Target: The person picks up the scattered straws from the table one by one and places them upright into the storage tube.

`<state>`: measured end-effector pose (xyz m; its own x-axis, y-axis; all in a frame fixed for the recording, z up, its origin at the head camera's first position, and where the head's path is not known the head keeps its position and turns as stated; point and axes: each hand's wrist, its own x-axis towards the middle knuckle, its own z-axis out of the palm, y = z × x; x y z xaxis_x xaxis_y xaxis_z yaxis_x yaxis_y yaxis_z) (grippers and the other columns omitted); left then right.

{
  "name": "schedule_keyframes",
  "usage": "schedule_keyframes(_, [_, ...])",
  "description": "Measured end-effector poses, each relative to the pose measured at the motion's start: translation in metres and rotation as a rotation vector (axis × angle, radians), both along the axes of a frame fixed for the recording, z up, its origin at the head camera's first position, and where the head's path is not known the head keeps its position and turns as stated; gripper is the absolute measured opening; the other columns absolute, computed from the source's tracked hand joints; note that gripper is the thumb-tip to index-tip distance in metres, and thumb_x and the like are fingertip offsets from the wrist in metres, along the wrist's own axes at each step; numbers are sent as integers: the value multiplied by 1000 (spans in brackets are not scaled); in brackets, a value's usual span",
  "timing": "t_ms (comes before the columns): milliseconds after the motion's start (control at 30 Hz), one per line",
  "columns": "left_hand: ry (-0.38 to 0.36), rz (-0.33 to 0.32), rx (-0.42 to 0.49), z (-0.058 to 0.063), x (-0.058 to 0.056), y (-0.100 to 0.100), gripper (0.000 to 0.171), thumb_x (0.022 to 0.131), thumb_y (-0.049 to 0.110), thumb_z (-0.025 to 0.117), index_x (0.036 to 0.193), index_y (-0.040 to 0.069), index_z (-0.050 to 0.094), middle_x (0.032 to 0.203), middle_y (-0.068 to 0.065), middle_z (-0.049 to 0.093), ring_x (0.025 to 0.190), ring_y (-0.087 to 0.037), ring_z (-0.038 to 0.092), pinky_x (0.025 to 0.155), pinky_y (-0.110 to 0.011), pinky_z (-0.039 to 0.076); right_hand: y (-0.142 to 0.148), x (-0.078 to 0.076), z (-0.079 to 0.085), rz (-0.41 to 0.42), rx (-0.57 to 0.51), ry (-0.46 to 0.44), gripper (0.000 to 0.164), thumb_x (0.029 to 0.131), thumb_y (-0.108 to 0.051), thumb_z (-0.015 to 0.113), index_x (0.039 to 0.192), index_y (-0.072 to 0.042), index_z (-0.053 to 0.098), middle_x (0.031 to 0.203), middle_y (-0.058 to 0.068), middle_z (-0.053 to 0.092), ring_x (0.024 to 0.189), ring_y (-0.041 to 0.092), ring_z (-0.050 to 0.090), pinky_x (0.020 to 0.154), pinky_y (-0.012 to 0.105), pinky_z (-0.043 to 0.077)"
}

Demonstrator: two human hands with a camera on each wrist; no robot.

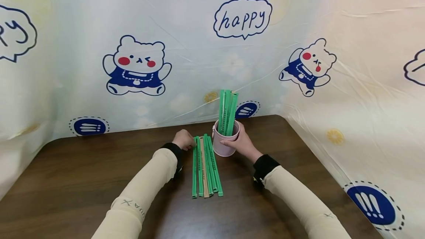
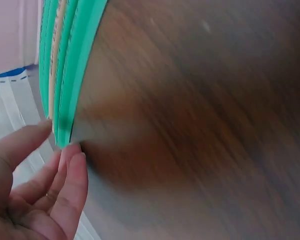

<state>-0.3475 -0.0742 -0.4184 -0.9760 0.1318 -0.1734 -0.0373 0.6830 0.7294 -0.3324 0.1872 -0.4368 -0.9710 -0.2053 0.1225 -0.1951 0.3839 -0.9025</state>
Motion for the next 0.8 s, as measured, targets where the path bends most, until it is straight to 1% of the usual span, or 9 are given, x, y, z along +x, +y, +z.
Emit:
schedule_keyframes(67, [17, 20, -19, -3, -1, 3, 19, 87, -2, 69, 68, -4, 68, 58, -6, 60, 55, -15, 58, 60, -31, 59, -1, 0, 0, 4, 2, 0, 97, 87, -18, 82, 159, -11, 17, 159, 17, 35, 146, 36, 41, 123, 59, 36])
schedule_keyframes(133, [21, 39, -45, -6, -3, 5, 28, 87, -2, 70, 60, 1, 62, 53, -2, 54, 53, -14, 56, 56, -28, 56, -1, 0, 0, 2, 5, -3, 98, 87, -18, 82, 159, -11, 17, 159, 17, 35, 146, 36, 41, 123, 59, 36])
schedule_keyframes(267, [7, 76, -86, -10, -6, 9, 38, 89, 3, 72, 56, 9, 55, 51, 0, 48, 50, -14, 55, 53, -25, 51, -1, 1, 2, -5, -4, -7, 98, 87, -16, 83, 159, -11, 17, 159, 17, 35, 146, 36, 41, 123, 59, 36])
schedule_keyframes(333, [5, 95, -93, -9, -8, 10, 37, 90, 5, 73, 58, 9, 55, 52, 0, 48, 49, -14, 53, 52, -25, 50, -1, 0, 3, -2, -9, 0, 98, 87, -16, 82, 159, -11, 17, 159, 17, 34, 146, 36, 41, 123, 59, 36])
schedule_keyframes(500, [19, 127, -91, -4, -11, 10, 21, 89, 5, 73, 70, -2, 66, 52, -1, 49, 45, -13, 48, 50, -24, 46, 0, -2, 6, 3, -12, 20, 97, 87, -17, 82, 159, -10, 17, 159, 17, 34, 146, 36, 41, 123, 59, 36])
schedule_keyframes(567, [10, 132, -97, -3, -12, 11, 17, 89, 5, 71, 75, -4, 68, 52, -1, 48, 45, -12, 47, 50, -23, 44, 0, -3, 6, -3, -11, 17, 97, 87, -16, 82, 159, -10, 17, 159, 17, 35, 146, 36, 41, 123, 59, 36])
schedule_keyframes(700, [-18, 131, -106, -4, -11, 11, 20, 91, 6, 68, 72, 0, 63, 53, -1, 48, 47, -12, 48, 51, -23, 44, 1, -1, 5, -11, 0, 4, 98, 87, -15, 82, 159, -10, 16, 159, 17, 35, 146, 36, 41, 123, 58, 36])
schedule_keyframes(800, [-19, 138, -77, -4, -9, 9, 26, 90, 5, 69, 67, 5, 57, 55, -1, 47, 50, -13, 51, 53, -25, 48, 1, -1, 3, -9, 2, 2, 99, 87, -15, 82, 160, -10, 16, 159, 17, 35, 146, 36, 41, 123, 58, 36])
